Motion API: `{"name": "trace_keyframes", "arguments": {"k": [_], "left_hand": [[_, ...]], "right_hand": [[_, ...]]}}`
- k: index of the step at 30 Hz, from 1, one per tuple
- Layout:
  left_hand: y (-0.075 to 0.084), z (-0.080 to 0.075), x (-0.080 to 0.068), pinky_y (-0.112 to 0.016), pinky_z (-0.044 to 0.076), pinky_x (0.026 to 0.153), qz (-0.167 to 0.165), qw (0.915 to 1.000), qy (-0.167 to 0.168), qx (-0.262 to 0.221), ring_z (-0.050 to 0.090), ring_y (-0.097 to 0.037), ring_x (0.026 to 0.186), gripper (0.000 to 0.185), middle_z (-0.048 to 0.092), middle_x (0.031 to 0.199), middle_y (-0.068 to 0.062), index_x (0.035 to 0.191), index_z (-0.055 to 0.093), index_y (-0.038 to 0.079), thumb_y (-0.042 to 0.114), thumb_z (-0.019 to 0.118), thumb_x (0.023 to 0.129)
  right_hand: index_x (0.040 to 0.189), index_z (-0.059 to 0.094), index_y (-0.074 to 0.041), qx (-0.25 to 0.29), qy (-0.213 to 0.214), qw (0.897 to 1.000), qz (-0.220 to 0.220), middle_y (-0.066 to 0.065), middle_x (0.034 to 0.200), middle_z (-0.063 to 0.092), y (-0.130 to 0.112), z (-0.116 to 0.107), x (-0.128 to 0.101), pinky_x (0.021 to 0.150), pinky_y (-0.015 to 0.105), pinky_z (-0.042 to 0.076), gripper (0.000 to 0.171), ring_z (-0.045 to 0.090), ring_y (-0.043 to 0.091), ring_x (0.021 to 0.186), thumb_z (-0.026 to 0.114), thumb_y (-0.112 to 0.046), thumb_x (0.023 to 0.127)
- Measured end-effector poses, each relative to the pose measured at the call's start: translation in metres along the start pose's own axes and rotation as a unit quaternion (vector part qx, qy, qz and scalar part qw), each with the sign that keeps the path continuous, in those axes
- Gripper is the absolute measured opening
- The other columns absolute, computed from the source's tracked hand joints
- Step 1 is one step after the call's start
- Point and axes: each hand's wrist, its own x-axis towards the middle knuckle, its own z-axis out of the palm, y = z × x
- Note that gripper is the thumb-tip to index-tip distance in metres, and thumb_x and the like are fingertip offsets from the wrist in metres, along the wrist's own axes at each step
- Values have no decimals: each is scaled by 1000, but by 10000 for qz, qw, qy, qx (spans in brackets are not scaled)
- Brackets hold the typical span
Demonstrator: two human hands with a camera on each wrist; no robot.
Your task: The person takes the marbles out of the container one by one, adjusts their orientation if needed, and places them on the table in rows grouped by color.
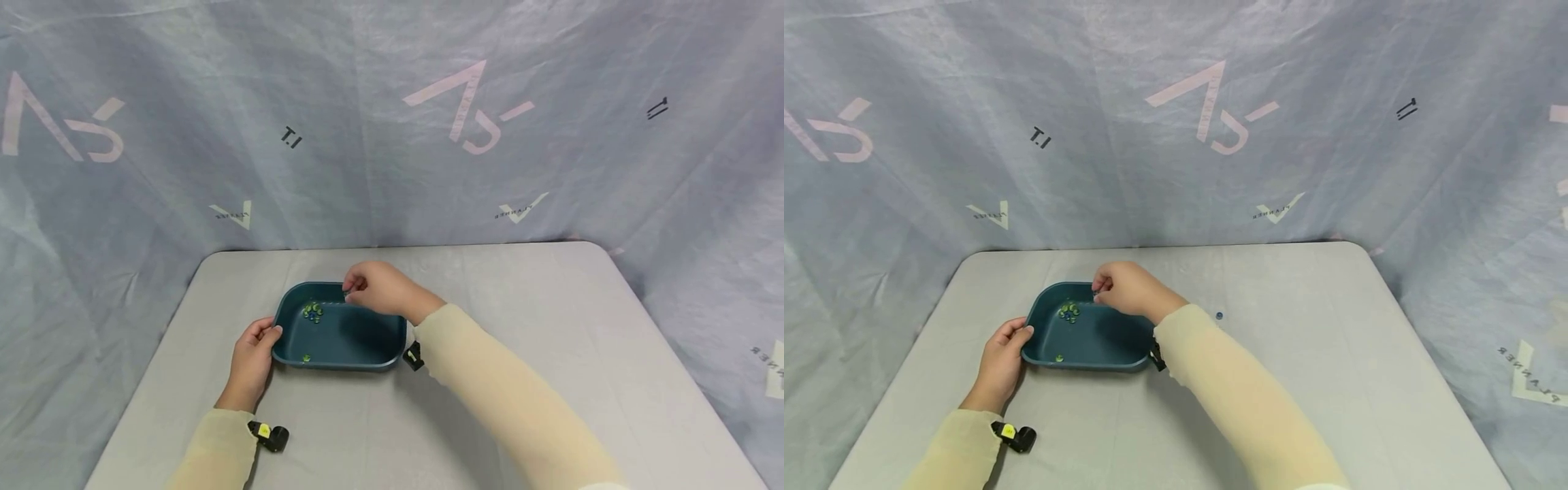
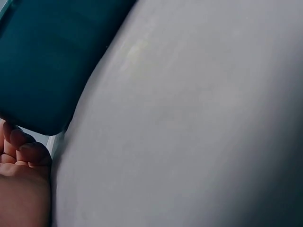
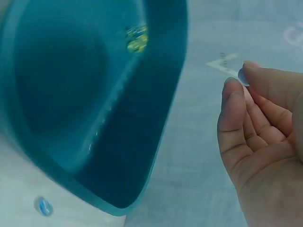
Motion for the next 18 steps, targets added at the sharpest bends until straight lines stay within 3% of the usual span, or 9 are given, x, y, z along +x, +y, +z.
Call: {"name": "trace_keyframes", "arguments": {"k": [8, 18], "left_hand": [[-2, 0, -1, -20, 45, 80, -51, 9999, -32, 103, 52, -18, 100, 35, 59, 110, -8, 135, 59, 3, 22, 58, 106], [-4, 1, -1, -18, 45, 79, -19, 9999, -1, 132, 52, -19, 100, 36, 60, 114, -11, 135, 59, 2, 22, 59, 105]], "right_hand": [[113, 74, -14, 614, 634, 9954, -375, -4, 101, 68, 13, -6, -30, 80, 33, 54, 14, 63, 14, 90, 72, -17, 99], [115, 73, -12, 1356, 1591, 9779, -92, 1, 97, 69, 36, -10, -67, 71, 36, 54, 18, 64, 21, 87, 73, -20, 98]]}}
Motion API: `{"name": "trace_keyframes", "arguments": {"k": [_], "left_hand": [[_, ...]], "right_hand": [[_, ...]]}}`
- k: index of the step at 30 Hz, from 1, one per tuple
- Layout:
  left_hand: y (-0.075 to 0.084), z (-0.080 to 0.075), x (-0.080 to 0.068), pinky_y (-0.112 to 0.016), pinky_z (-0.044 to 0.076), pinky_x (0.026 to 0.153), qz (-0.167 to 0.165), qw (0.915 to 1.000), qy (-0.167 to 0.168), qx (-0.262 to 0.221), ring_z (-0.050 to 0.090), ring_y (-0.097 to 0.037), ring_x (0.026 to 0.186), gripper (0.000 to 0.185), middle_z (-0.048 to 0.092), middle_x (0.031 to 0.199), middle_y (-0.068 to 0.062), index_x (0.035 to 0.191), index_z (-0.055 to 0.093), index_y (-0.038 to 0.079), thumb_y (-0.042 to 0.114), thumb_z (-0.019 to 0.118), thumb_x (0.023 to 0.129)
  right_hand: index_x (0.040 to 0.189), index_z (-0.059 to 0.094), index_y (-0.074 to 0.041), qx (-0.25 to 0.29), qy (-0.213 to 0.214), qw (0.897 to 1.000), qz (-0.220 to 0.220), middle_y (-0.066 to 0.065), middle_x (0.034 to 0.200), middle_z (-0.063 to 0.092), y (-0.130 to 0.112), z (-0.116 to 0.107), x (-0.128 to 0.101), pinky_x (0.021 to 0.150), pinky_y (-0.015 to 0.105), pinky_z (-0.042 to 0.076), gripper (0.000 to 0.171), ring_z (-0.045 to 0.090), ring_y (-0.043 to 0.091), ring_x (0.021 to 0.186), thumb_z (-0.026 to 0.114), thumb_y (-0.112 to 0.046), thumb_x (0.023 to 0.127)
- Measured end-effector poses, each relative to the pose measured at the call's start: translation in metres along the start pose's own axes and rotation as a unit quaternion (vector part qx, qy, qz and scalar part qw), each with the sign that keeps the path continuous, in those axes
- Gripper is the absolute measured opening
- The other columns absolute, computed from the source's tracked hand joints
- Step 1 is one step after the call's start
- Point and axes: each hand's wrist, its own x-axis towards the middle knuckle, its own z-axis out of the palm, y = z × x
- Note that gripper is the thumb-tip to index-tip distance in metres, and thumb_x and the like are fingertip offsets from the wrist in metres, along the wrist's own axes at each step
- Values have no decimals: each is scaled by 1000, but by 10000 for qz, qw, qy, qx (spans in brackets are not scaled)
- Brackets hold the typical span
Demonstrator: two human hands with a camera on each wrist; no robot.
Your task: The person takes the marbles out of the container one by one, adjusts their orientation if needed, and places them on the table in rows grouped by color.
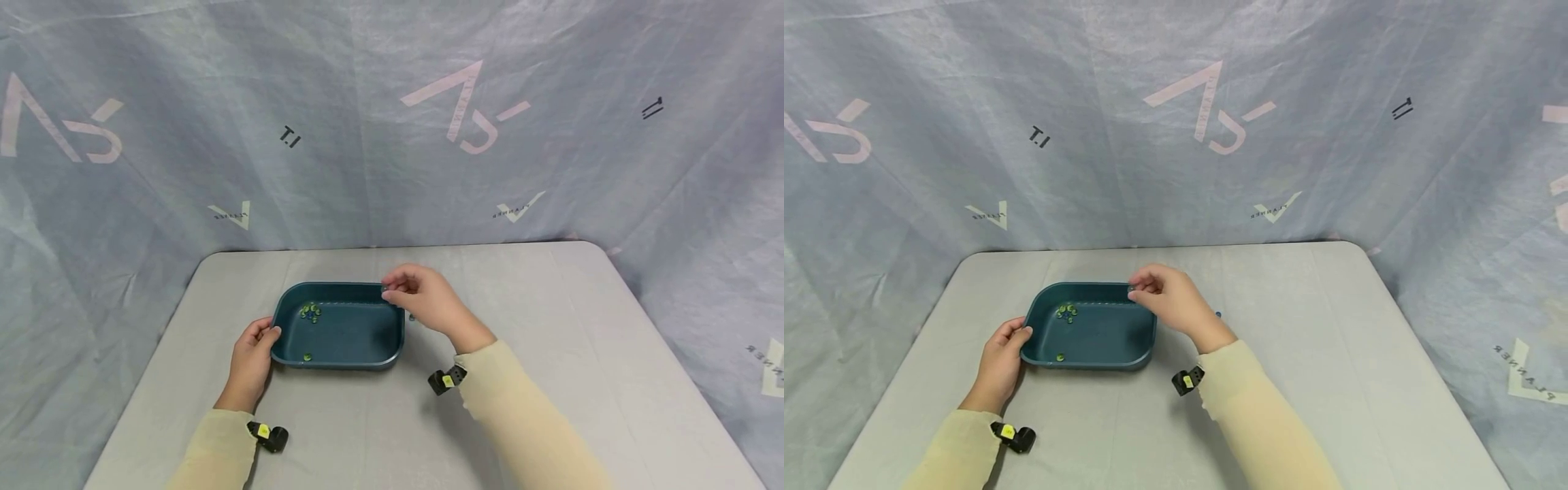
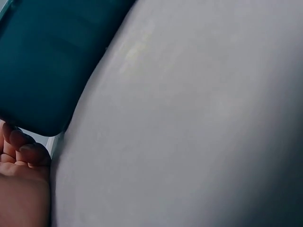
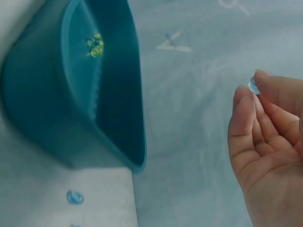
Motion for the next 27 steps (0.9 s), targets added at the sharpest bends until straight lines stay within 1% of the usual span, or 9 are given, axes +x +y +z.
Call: {"name": "trace_keyframes", "arguments": {"k": [1, 7, 10, 12, 13, 17, 19, 23, 27], "left_hand": [[0, 0, 0, -18, 45, 79, -6, 10000, -2, 4, 52, -18, 100, 36, 59, 113, -11, 135, 59, 2, 23, 59, 105], [0, -1, 0, -18, 45, 80, -25, 10000, -31, 10, 52, -18, 100, 38, 60, 113, -10, 135, 59, 2, 25, 59, 105], [-1, -2, 0, -18, 45, 81, -30, 10000, -60, -26, 53, -18, 101, 39, 60, 115, -11, 135, 59, 2, 26, 60, 105], [0, -2, 0, -19, 45, 81, -25, 10000, -79, -41, 53, -18, 101, 39, 60, 114, -11, 135, 59, 2, 26, 60, 105], [0, -2, 0, -19, 45, 81, -22, 9999, -88, -47, 53, -18, 101, 39, 60, 114, -11, 136, 59, 2, 26, 60, 105], [1, -3, -1, -19, 45, 81, -24, 9999, -127, -50, 52, -18, 101, 39, 59, 114, -10, 136, 58, 2, 26, 59, 105], [2, -3, -2, -19, 45, 81, -38, 9999, -141, -48, 51, -19, 101, 39, 59, 115, -11, 136, 57, 2, 26, 59, 106], [2, -3, -2, -19, 44, 81, -63, 9999, -150, -26, 51, -19, 102, 39, 58, 116, -12, 137, 57, 2, 26, 58, 106], [3, -3, -1, -20, 45, 80, -37, 9999, -146, -2, 51, -20, 101, 39, 58, 115, -12, 136, 57, 2, 26, 58, 106]], "right_hand": [[114, 73, -12, 59, 110, 9999, 33, 2, 97, 68, 2, -3, -4, 69, 36, 53, 18, 64, 22, 86, 73, -20, 98], [113, 73, -9, 374, 621, 9973, 113, 6, 101, 71, 17, -21, -23, 71, 35, 55, 18, 68, 24, 89, 74, -17, 97], [114, 73, -5, 552, 837, 9948, 155, 9, 105, 72, 25, -31, -33, 77, 37, 57, 19, 69, 24, 91, 74, -14, 97], [115, 73, -6, 510, 1003, 9933, 248, 9, 105, 73, 30, -38, -40, 75, 38, 57, 20, 70, 24, 90, 74, -15, 97], [115, 73, -6, 505, 1082, 9924, 285, 9, 105, 73, 33, -42, -43, 73, 38, 57, 20, 70, 28, 91, 74, -14, 97], [117, 74, -6, 416, 1382, 9882, 517, 9, 105, 73, 45, -56, -54, 72, 32, 55, 23, 70, 28, 93, 74, -17, 97], [117, 73, -4, 452, 1478, 9860, 630, 10, 106, 73, 51, -61, -59, 75, 30, 56, 25, 70, 31, 95, 74, -17, 97], [119, 73, -3, 389, 1562, 9829, 892, 13, 108, 73, 67, -65, -67, 78, 27, 55, 27, 70, 28, 95, 74, -19, 98], [121, 71, 0, 306, 1647, 9798, 1092, 17, 110, 73, 83, -71, -73, 80, 30, 56, 30, 70, 15, 93, 73, -20, 99]]}}
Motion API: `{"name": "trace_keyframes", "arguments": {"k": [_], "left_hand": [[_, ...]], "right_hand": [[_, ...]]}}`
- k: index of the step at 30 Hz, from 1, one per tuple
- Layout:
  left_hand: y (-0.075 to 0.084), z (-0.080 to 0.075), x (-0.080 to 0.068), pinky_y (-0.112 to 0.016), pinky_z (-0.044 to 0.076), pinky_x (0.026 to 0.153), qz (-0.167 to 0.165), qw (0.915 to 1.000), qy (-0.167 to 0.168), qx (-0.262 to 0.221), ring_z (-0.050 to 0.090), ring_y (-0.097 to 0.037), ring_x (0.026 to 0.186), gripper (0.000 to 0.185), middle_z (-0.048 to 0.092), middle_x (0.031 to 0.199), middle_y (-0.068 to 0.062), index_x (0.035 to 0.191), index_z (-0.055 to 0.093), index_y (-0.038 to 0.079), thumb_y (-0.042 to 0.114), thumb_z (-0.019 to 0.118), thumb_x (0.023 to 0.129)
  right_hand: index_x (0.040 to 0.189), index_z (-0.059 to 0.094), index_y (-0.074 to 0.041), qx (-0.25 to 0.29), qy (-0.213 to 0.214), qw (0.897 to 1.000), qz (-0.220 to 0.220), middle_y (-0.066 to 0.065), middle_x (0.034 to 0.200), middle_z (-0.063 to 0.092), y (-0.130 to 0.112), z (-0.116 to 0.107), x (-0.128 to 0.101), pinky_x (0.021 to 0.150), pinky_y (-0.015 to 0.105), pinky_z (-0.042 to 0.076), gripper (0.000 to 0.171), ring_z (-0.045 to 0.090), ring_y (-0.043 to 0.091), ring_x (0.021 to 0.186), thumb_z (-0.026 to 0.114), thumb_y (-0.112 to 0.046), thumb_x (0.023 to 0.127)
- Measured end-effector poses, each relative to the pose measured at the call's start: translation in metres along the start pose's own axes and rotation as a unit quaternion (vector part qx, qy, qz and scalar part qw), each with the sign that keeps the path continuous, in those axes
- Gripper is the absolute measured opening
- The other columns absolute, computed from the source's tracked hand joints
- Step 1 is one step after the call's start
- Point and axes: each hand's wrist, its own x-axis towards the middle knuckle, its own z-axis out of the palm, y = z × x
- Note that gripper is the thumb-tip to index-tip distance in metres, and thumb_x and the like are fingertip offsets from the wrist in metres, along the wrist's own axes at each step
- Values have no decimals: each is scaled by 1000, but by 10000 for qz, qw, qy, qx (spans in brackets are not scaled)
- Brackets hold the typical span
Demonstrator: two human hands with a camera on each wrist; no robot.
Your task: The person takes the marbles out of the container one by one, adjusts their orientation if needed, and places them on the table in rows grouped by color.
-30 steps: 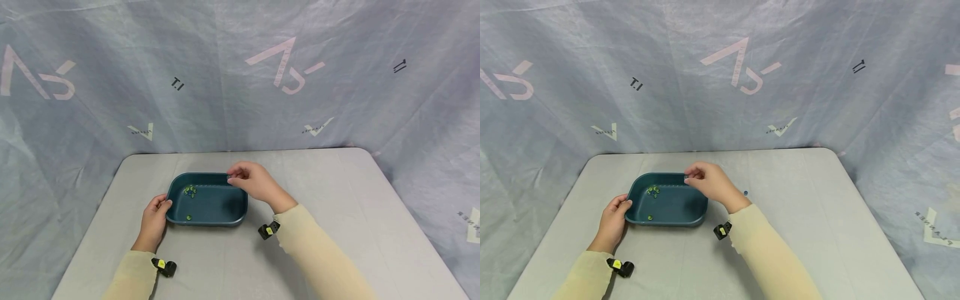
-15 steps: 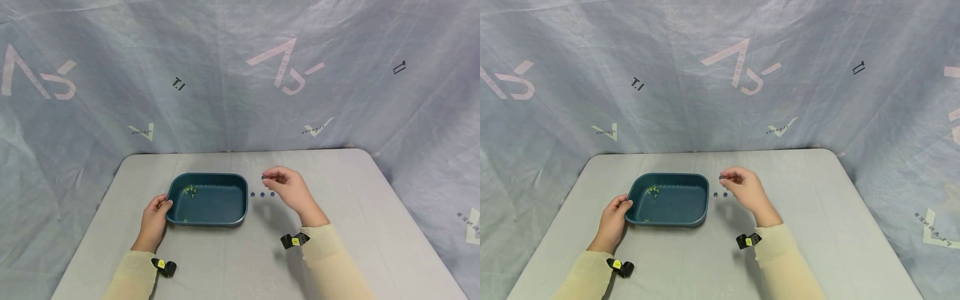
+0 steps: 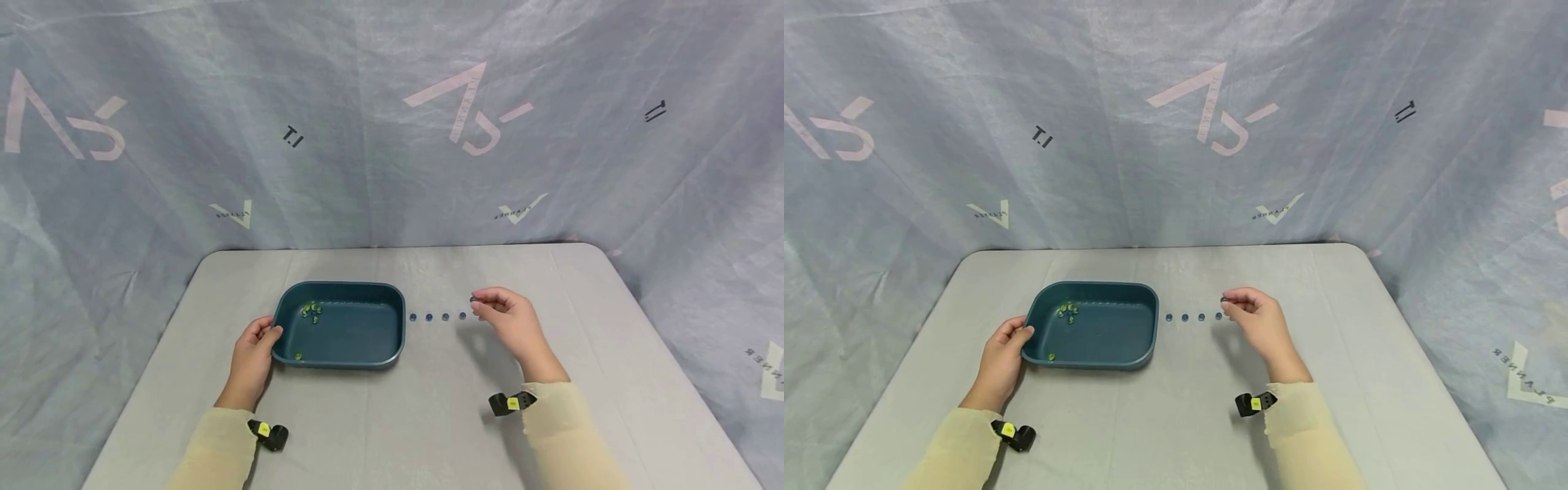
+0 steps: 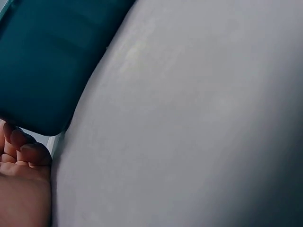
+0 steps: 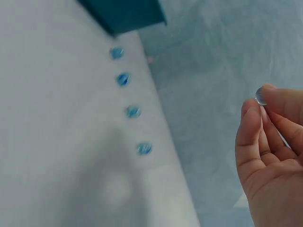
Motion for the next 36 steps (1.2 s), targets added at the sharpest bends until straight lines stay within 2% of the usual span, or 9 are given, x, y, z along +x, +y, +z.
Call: {"name": "trace_keyframes", "arguments": {"k": [6, 10, 15, 19, 26, 36], "left_hand": [[0, 1, 1, -21, 44, 80, 8, 10000, 72, 2, 51, -19, 98, 35, 59, 108, -7, 134, 59, 2, 22, 60, 104], [1, 1, 1, -20, 45, 80, -19, 10000, 75, -40, 53, -18, 98, 35, 61, 110, -9, 133, 59, 2, 21, 60, 104], [1, 2, 0, -20, 45, 80, -49, 10000, 21, -62, 53, -18, 99, 36, 61, 113, -11, 134, 59, 1, 22, 60, 104], [1, 2, 0, -20, 45, 80, -37, 10000, 76, -38, 52, -18, 99, 35, 60, 111, -9, 133, 59, 2, 22, 60, 104], [2, 2, 1, -20, 46, 80, 53, 9998, -8, -213, 55, -15, 96, 35, 62, 111, -11, 133, 60, -1, 18, 61, 104], [3, -1, 0, -19, 46, 80, 17, 9998, -29, -171, 56, -15, 96, 36, 63, 114, -14, 134, 59, -1, 18, 60, 104]], "right_hand": [[120, 70, 3, -217, 153, 9995, 175, 16, 108, 72, 18, -7, 2, 83, 33, 58, 28, 69, 9, 91, 71, -14, 99], [121, 69, 4, -347, 279, 9984, 349, 16, 108, 71, 30, -9, 5, 82, 33, 58, 29, 68, 7, 88, 70, -13, 99], [120, 67, 5, -354, 313, 9980, 424, 17, 107, 71, 40, -9, 10, 80, 33, 58, 28, 68, 13, 87, 71, -13, 98], [116, 69, 3, -497, 215, 9969, 573, 16, 104, 71, 49, -6, 12, 73, 30, 56, 24, 68, 18, 85, 70, -13, 98], [115, 71, -1, -628, 312, 9923, 1022, 11, 101, 73, 68, -2, 14, 71, 27, 55, 23, 69, 17, 84, 72, -15, 97], [115, 72, -1, -764, 373, 9916, 976, 11, 100, 73, 67, 6, 16, 70, 27, 55, 23, 68, 17, 83, 72, -16, 97]]}}
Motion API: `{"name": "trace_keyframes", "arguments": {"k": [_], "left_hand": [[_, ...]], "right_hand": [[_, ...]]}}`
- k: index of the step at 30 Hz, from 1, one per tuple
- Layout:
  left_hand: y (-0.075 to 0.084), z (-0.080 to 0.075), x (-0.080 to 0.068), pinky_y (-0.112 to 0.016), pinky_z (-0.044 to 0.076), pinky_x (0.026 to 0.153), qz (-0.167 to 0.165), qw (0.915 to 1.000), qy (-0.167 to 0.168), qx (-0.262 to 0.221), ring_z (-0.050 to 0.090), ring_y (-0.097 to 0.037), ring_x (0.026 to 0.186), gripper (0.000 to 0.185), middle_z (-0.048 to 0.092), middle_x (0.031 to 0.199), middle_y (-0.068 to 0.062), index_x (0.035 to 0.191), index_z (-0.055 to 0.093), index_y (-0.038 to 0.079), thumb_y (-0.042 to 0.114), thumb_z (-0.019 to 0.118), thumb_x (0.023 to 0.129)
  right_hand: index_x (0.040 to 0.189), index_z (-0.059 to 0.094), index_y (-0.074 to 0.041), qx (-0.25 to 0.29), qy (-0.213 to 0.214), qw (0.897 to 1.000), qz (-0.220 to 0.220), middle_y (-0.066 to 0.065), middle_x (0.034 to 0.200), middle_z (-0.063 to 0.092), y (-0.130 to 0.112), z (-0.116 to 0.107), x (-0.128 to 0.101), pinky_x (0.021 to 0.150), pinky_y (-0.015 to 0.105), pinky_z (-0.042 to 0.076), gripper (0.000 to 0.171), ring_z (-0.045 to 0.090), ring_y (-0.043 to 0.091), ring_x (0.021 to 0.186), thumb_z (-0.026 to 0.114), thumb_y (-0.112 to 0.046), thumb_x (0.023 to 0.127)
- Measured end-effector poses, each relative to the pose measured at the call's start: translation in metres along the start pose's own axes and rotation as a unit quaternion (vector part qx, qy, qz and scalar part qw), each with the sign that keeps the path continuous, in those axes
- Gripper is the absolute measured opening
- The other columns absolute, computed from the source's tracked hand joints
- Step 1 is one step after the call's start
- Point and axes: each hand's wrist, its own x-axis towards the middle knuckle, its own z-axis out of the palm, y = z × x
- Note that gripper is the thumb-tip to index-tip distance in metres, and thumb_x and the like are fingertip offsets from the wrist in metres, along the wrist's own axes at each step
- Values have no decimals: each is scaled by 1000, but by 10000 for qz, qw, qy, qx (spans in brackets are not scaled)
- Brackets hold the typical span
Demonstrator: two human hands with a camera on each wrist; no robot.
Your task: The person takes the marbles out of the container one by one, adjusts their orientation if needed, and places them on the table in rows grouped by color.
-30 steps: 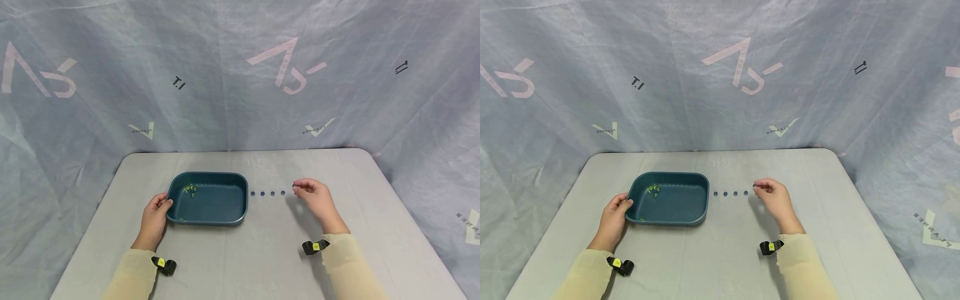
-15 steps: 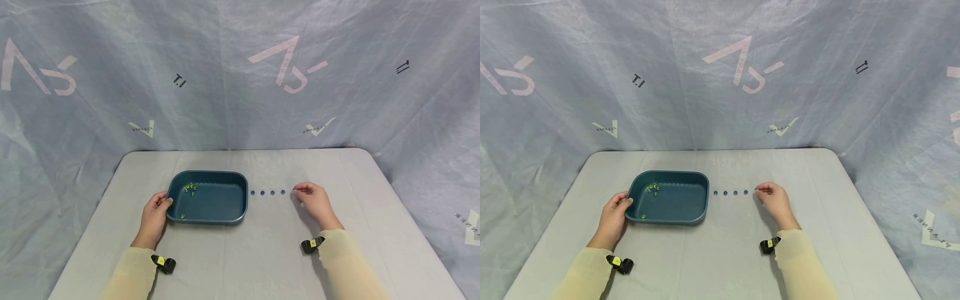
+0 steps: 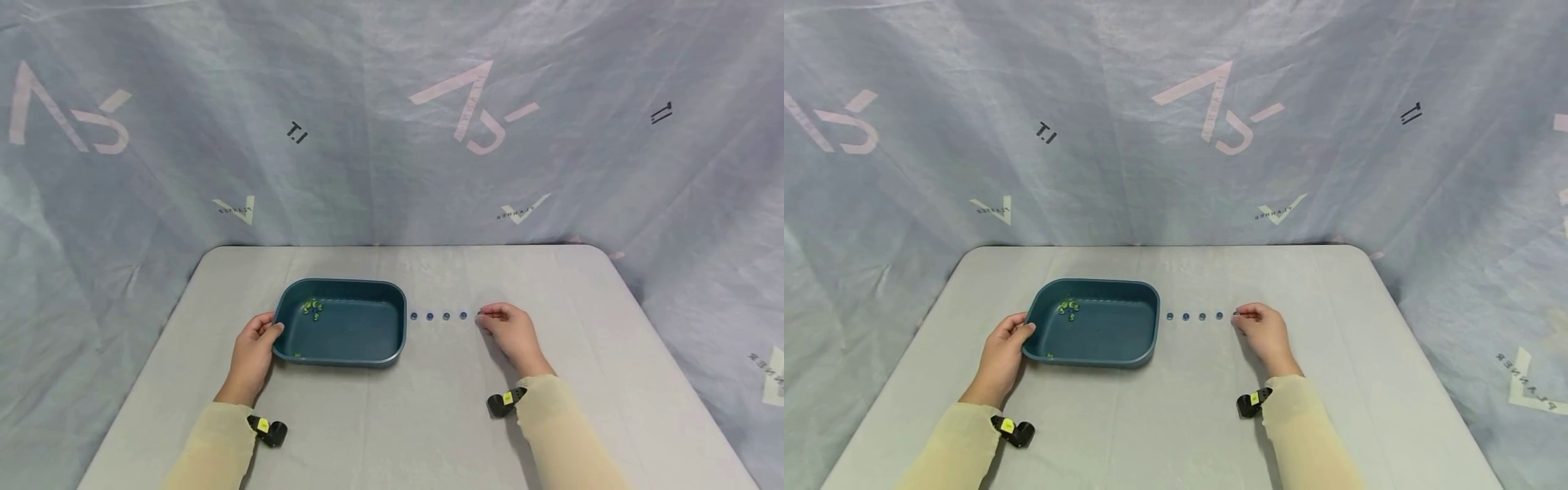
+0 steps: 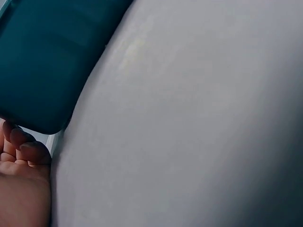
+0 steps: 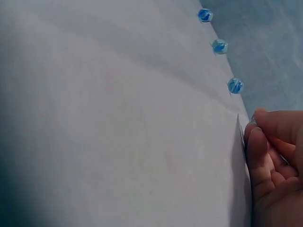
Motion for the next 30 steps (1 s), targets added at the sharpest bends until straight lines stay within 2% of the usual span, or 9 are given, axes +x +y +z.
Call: {"name": "trace_keyframes", "arguments": {"k": [8, 21, 26, 30], "left_hand": [[-5, 0, 3, -19, 47, 79, -13, 10000, 17, -19, 57, -14, 96, 35, 63, 115, -15, 133, 60, 0, 19, 61, 103], [-3, 0, 2, -19, 46, 81, 1, 10000, -5, -54, 56, -14, 97, 35, 63, 115, -14, 133, 59, 0, 18, 61, 104], [-3, 0, 2, -19, 46, 80, 15, 10000, 5, -63, 56, -14, 97, 35, 63, 110, -8, 133, 59, 0, 19, 61, 104], [-2, -1, 2, -19, 47, 79, 12, 10000, -13, -76, 56, -14, 96, 35, 63, 108, -6, 133, 59, -1, 18, 61, 104]], "right_hand": [[114, 72, -1, -259, 24, 9996, 89, 11, 99, 72, -5, 2, -1, 70, 29, 53, 22, 67, 18, 82, 71, -15, 96], [111, 72, -1, -719, 233, 9971, 42, 10, 96, 71, -11, 6, 0, 71, 32, 51, 21, 65, 21, 83, 72, -15, 95], [107, 73, -3, -1033, 261, 9943, 10, 9, 94, 70, -12, 8, 1, 76, 37, 49, 18, 63, 25, 86, 73, -15, 94], [104, 73, -4, -1148, 270, 9930, 48, 8, 91, 70, -13, 8, 2, 75, 38, 48, 17, 62, 25, 84, 73, -17, 94]]}}
